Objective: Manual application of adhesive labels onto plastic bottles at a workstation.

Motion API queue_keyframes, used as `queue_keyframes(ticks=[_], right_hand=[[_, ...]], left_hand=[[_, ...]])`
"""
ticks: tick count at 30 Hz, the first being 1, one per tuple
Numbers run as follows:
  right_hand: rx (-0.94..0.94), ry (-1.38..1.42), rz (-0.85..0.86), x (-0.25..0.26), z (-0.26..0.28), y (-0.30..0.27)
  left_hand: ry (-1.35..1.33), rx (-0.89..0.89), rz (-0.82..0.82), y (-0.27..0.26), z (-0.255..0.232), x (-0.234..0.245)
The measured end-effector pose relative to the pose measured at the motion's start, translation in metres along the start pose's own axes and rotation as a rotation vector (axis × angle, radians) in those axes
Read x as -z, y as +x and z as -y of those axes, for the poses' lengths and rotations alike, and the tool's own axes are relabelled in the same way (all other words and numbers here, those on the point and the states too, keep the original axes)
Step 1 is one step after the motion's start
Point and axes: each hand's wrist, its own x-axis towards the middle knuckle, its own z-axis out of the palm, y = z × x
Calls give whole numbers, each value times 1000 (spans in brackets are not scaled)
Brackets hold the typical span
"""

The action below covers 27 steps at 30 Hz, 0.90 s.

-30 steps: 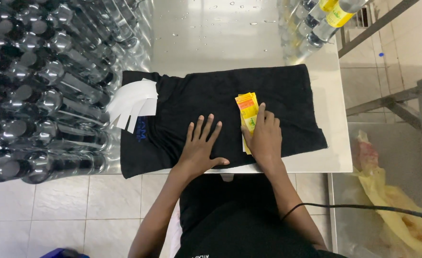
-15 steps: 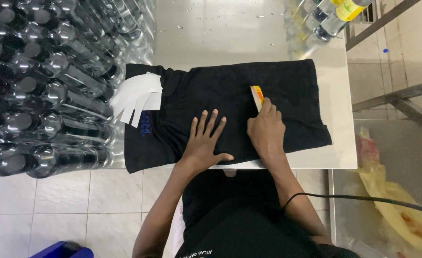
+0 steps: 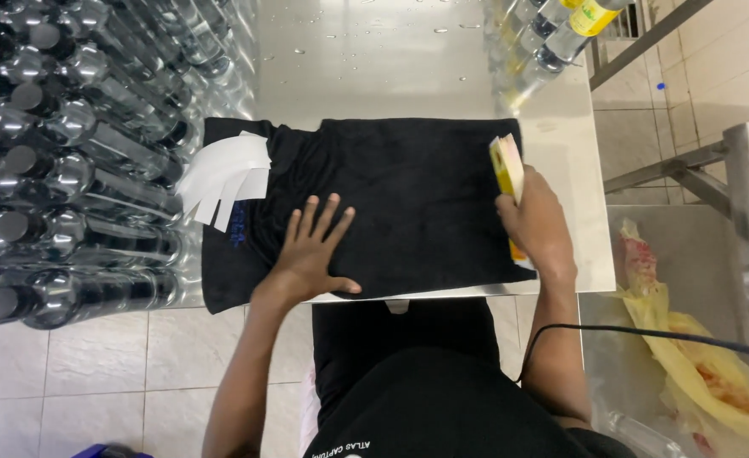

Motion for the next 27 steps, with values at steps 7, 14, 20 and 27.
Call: queue_keyframes(ticks=[7, 14, 20, 27], right_hand=[[-95, -17, 67, 11, 26, -12], [-82, -11, 64, 17, 57, -26], [-163, 117, 107, 15, 62, -33], [-144, 39, 31, 7, 59, -33]], left_hand=[[-260, -122, -204, -17, -7, 25], [-110, -225, -365, 74, -70, 6], [-107, -120, -183, 58, -38, 0], [-83, -356, -347, 98, -113, -23]])
